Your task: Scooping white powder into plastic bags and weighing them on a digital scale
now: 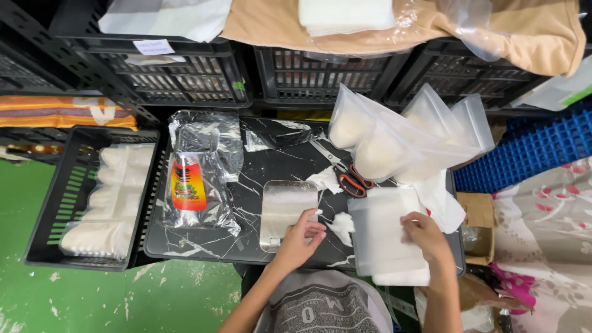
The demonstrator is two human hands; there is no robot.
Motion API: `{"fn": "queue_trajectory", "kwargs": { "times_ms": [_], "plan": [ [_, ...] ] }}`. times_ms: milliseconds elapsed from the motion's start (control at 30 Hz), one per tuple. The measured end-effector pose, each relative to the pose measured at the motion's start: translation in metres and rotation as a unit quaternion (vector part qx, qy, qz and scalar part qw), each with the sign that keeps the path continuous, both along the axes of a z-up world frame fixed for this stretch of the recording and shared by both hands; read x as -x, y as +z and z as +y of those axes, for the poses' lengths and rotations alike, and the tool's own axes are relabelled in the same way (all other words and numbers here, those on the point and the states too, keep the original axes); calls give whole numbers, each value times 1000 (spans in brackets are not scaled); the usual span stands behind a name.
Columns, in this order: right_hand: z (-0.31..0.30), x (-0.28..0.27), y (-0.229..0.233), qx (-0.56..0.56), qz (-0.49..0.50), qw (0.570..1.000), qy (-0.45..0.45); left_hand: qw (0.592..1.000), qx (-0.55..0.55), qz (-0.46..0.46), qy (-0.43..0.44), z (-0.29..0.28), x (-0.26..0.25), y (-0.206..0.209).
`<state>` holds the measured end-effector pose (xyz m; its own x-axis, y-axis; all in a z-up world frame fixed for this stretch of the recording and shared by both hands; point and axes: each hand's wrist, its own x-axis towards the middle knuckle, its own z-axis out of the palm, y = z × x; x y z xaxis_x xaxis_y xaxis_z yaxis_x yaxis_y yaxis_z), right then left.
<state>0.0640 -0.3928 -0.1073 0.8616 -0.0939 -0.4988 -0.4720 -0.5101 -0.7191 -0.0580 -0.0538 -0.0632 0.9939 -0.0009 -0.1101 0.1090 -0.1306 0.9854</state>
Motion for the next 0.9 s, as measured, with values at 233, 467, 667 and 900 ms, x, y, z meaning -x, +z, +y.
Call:
{"fn": "queue_trajectory", "kwargs": {
  "times_ms": [233, 467, 667, 900],
  "plan": [
    [50, 14, 119, -292, -12, 954, -70, 984, -94, 24, -147, -4, 12, 127],
    [133, 43, 193, -284, -86, 955, -24, 919, -210, -325, -71, -8, 24, 132],
    [152, 36, 198, -302, -81, 950, -11, 932, -206, -297, -30, 13, 43, 146],
    [198, 70, 203, -214, -150, 898, 354, 961, 146, 47, 231, 20, 32, 120]
  ]
}}
